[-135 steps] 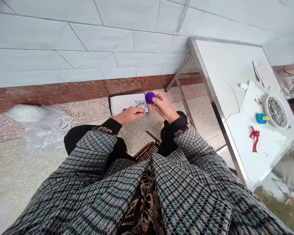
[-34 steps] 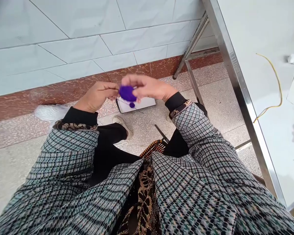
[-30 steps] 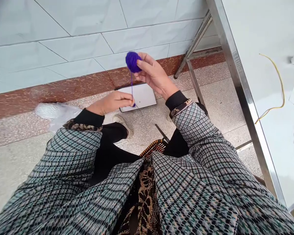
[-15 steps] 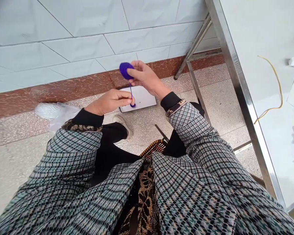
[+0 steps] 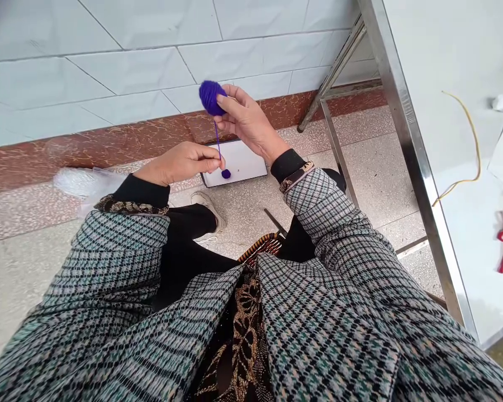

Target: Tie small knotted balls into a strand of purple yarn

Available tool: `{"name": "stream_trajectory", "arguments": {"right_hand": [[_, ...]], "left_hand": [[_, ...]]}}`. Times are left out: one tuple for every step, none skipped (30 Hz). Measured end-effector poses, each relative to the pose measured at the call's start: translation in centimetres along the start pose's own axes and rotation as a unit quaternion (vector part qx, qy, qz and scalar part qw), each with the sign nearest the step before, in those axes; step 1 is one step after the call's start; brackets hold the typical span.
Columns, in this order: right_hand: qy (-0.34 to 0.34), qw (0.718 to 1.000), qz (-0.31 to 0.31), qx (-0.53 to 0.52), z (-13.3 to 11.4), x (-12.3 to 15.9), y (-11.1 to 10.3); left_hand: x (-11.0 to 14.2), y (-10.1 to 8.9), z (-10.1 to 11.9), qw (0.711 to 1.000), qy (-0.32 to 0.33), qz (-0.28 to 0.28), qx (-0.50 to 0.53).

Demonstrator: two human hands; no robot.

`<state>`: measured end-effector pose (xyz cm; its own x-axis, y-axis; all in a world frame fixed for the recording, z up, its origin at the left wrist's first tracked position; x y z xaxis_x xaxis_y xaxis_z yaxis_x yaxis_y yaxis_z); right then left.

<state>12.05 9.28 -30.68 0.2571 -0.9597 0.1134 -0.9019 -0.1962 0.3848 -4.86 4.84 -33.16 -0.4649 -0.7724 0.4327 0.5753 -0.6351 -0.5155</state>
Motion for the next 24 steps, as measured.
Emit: {"name": "stream_trajectory", "arguments": {"right_hand": [[0.003, 1.0, 0.013, 0.025, 0.2, -0.1, 0.0], [0.006, 0.998, 0.021, 0.057, 0.5, -0.2, -0.1], [0.01, 0.995, 0.022, 0.098, 0.9, -0.3, -0.2], [0.015, 0.989, 0.019, 0.145, 1.4, -0.3, -0.5], [0.022, 0.981, 0.009, 0.192, 1.9, -0.3, -0.8], [0.031, 0.972, -0.013, 0.233, 2.4, -0.3, -1.0], [0.045, 0.962, -0.049, 0.263, 2.9, -0.2, -1.2], [0.061, 0.954, -0.098, 0.278, 3.3, -0.1, -1.3], [0.076, 0.947, -0.155, 0.271, 3.6, 0.1, -1.3], [0.086, 0.942, -0.21, 0.245, 3.8, 0.3, -1.3], [0.089, 0.94, -0.256, 0.207, 3.8, 0.6, -1.2], [0.085, 0.942, -0.282, 0.162, 3.6, 0.7, -1.2], [0.075, 0.947, -0.289, 0.117, 3.3, 0.8, -1.1], [0.063, 0.955, -0.28, 0.074, 2.9, 0.8, -1.1], [0.054, 0.962, -0.264, 0.039, 2.5, 0.7, -1.0], [0.048, 0.969, -0.241, 0.007, 2.2, 0.6, -1.0], [0.047, 0.975, -0.215, -0.02, 1.9, 0.6, -0.9], [0.052, 0.98, -0.187, -0.045, 1.7, 0.5, -0.8], [0.061, 0.983, -0.159, -0.067, 1.5, 0.5, -0.7], [0.069, 0.986, -0.128, -0.088, 1.3, 0.5, -0.6], [0.075, 0.987, -0.098, -0.106, 1.2, 0.5, -0.5], [0.08, 0.987, -0.07, -0.118, 1.2, 0.5, -0.4], [0.083, 0.988, -0.046, -0.125, 1.2, 0.5, -0.3], [0.085, 0.988, -0.023, -0.126, 1.2, 0.5, -0.3]], "left_hand": [[0.1, 0.3, 0.3, 1.0, 0.01, -0.014, -0.003], [0.2, 0.4, 0.5, 1.0, 0.017, -0.019, -0.004], [0.4, 0.4, 0.6, 1.0, 0.021, -0.015, -0.003], [0.6, 0.2, 0.6, 1.0, 0.023, -0.004, -0.003], [0.7, -0.1, 0.5, 1.0, 0.022, 0.016, -0.004], [0.9, -0.5, 0.3, 0.999, 0.019, 0.041, -0.004], [1.0, -1.0, 0.1, 0.997, 0.015, 0.071, -0.003], [1.2, -1.5, -0.2, 0.994, 0.011, 0.106, 0.001], [1.3, -2.1, -0.5, 0.99, 0.006, 0.143, 0.009], [1.4, -2.6, -0.8, 0.984, 0.0, 0.175, 0.02], [1.4, -3.0, -1.1, 0.979, -0.006, 0.202, 0.033], [1.4, -3.3, -1.3, 0.974, -0.013, 0.221, 0.047], [1.3, -3.4, -1.5, 0.971, -0.019, 0.23, 0.06], [1.2, -3.4, -1.6, 0.971, -0.022, 0.228, 0.072], [1.1, -3.2, -1.6, 0.973, -0.022, 0.215, 0.086], [0.9, -2.9, -1.5, 0.975, -0.02, 0.198, 0.102], [0.7, -2.6, -1.3, 0.976, -0.02, 0.181, 0.123], [0.5, -2.2, -1.0, 0.975, -0.022, 0.164, 0.146], [0.3, -1.7, -0.8, 0.974, -0.028, 0.15, 0.167], [0.1, -1.3, -0.6, 0.972, -0.036, 0.14, 0.184], [-0.1, -0.9, -0.4, 0.971, -0.046, 0.131, 0.196], [-0.3, -0.5, -0.3, 0.971, -0.054, 0.123, 0.2], [-0.5, -0.1, -0.3, 0.972, -0.058, 0.118, 0.197], [-0.6, 0.2, -0.3, 0.973, -0.06, 0.12, 0.188]]}}
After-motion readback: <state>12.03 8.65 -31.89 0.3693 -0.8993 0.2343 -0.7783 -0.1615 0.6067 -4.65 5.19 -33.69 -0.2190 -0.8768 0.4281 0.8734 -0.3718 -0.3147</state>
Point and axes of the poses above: each hand's wrist, its own x-axis away from the middle knuckle, its own y-axis out of the palm, z = x × y, the point moved 3 cm from there along -x, towards the middle knuckle, and after that the axes turned 14 degrees about -y, right-handed, at the moved point
